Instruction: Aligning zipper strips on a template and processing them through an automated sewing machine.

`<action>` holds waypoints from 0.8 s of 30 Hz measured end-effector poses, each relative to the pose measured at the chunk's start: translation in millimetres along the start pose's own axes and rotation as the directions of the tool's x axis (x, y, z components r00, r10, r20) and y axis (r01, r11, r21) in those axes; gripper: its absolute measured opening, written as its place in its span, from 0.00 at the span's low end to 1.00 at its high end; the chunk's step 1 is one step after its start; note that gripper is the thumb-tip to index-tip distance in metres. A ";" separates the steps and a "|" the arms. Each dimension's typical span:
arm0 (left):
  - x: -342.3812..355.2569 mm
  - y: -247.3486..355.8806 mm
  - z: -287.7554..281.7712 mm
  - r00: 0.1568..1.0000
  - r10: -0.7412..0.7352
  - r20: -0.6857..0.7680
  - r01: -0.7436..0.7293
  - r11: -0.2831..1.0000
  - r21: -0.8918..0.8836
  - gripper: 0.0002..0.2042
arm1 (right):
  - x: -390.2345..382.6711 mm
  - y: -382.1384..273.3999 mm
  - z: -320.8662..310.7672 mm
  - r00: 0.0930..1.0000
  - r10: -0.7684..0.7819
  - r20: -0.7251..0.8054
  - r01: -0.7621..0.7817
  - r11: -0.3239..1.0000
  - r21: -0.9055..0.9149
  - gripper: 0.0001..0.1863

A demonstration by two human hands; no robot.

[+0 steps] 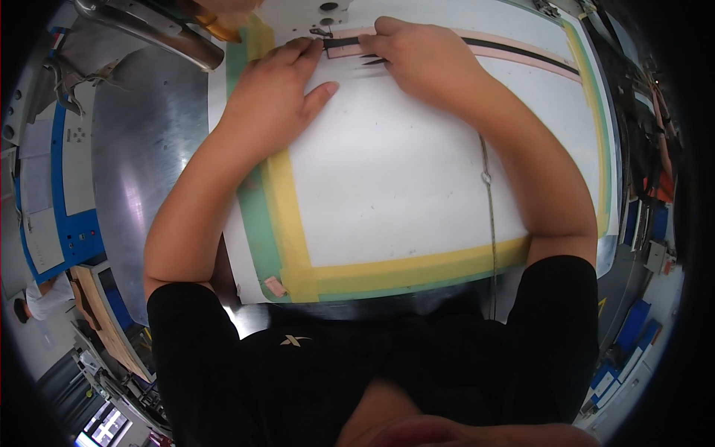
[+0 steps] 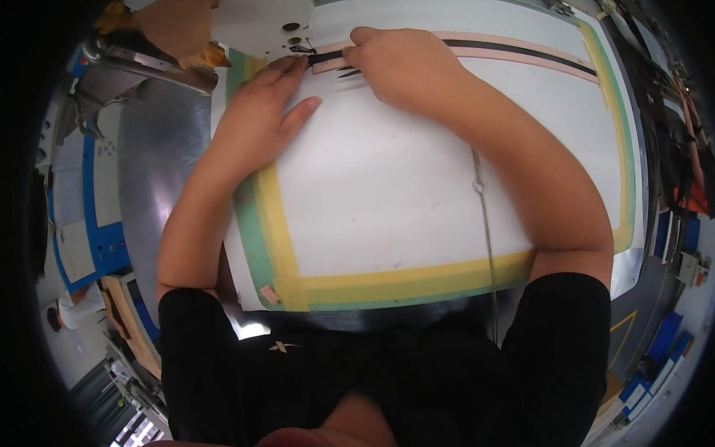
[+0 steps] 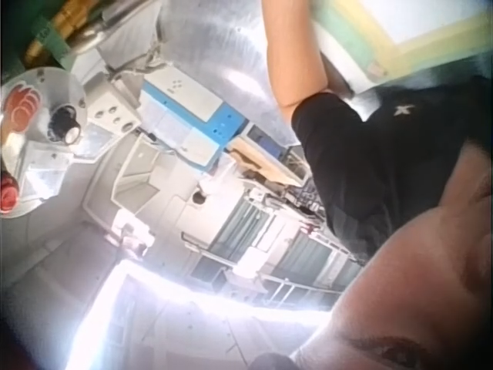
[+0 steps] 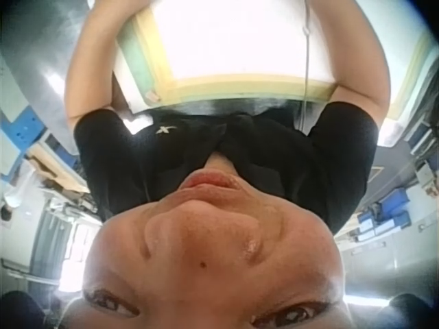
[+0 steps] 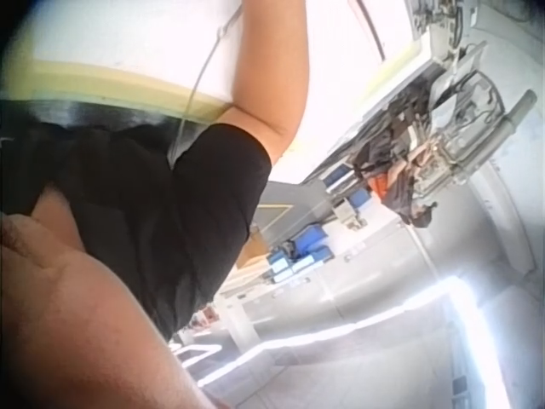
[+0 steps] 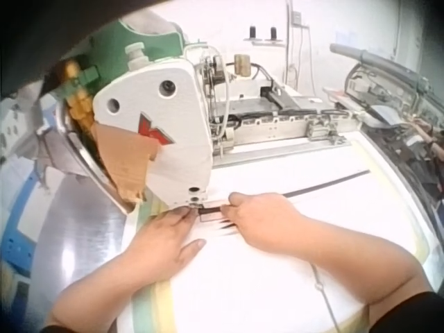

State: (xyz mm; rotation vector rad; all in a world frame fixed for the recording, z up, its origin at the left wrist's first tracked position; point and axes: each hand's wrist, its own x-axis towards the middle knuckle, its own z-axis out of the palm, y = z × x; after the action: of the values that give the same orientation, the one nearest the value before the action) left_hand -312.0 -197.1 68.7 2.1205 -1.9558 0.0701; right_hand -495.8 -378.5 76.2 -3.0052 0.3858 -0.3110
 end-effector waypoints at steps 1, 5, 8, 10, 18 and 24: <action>-0.7 0.5 -0.2 1.000 -0.013 0.010 0.013 1.000 -0.002 0.30 | -0.3 -0.3 1.0 1.000 0.011 0.004 -0.011 1.000 -0.004 0.18; -1.9 1.7 0.3 1.000 -0.014 -0.004 0.014 1.000 0.001 0.30 | -1.4 -1.7 4.5 1.000 -0.007 -0.020 0.006 1.000 -0.017 0.20; -2.5 1.3 0.3 1.000 -0.015 -0.010 0.015 1.000 0.022 0.30 | -0.7 -2.9 4.3 1.000 -0.010 -0.019 0.009 1.000 -0.027 0.20; -3.0 3.0 2.0 0.998 0.002 -0.060 0.002 0.998 0.060 0.29 | -0.5 -3.8 3.2 1.000 -0.008 -0.017 0.007 1.000 -0.029 0.20; -2.1 9.1 6.5 0.996 0.019 -0.092 -0.011 0.996 0.088 0.27 | 0.3 -7.6 1.7 1.000 -0.021 -0.009 0.021 0.999 -0.035 0.20; -0.2 8.5 8.3 0.998 -0.015 -0.063 0.021 0.995 0.093 0.26 | 1.2 -9.2 0.9 1.000 0.010 -0.003 -0.010 1.000 -0.028 0.21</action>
State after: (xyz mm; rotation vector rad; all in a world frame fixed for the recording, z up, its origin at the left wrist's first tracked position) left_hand -321.5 -199.3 62.0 2.1663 -1.9331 0.2255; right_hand -492.3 -369.9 76.7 -3.0294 0.4083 -0.3114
